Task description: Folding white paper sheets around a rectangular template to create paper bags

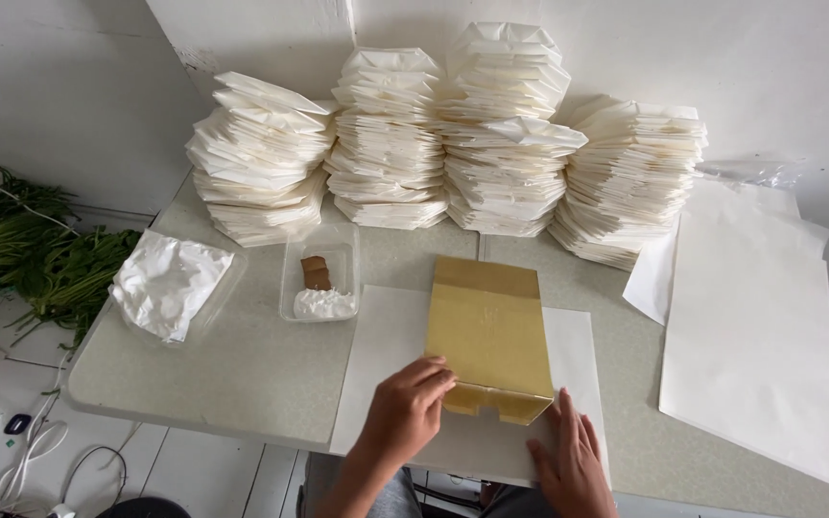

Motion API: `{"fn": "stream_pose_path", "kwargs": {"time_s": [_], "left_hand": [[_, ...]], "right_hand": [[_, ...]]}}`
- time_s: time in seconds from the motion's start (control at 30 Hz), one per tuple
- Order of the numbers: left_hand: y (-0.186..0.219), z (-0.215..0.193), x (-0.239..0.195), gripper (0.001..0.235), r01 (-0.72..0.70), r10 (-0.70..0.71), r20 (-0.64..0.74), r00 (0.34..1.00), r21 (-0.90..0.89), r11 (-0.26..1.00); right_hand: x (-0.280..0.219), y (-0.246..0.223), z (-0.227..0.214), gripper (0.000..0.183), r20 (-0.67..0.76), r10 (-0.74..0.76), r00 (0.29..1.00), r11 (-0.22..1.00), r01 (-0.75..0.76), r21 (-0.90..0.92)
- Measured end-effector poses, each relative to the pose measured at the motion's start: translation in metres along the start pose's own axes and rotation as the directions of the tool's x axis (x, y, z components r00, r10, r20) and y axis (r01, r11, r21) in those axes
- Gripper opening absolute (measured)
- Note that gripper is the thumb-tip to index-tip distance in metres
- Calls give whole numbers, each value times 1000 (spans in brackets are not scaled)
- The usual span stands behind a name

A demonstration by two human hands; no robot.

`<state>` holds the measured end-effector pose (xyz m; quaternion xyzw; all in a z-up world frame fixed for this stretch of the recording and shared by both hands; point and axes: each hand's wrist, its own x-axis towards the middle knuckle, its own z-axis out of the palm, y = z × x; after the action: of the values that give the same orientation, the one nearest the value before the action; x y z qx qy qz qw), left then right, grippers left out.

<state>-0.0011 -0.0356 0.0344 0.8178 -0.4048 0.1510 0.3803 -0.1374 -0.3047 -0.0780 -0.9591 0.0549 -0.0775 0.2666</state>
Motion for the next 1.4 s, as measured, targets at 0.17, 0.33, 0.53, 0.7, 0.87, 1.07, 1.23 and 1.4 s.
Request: {"fn": "stream_pose_path", "kwargs": {"time_s": [0.17,0.33,0.53,0.7,0.87,1.07,1.23,1.4], "left_hand": [[-9,17,-19,17,101,-100,113,989,-1,995],[-9,5,-28,44,248,-254,164,953,57,967],[-37,14,-41,65,432,-470,162,868,223,874],[-32,12,-35,60,274,-323,237,916,217,937],[-33,21,-36,68,213,-279,257,925,258,942],[-29,22,-35,63,238,-291,251,923,222,946],[-28,20,-34,65,285,-322,242,916,174,943],[-28,20,-33,59,291,-312,177,933,135,947]], "right_hand": [[1,-7,-6,91,-31,11,999,999,-10,34],[5,-20,-27,90,-62,4,998,999,-2,41],[36,-53,-65,86,139,229,964,971,-236,37],[46,-31,-56,107,26,72,997,997,-73,37],[51,-38,-74,100,137,201,970,976,-210,55],[54,-53,-80,96,168,254,953,963,-265,49],[59,-66,-77,97,200,282,938,959,-283,-22],[61,-72,-77,91,180,179,967,983,-167,-78]]}}
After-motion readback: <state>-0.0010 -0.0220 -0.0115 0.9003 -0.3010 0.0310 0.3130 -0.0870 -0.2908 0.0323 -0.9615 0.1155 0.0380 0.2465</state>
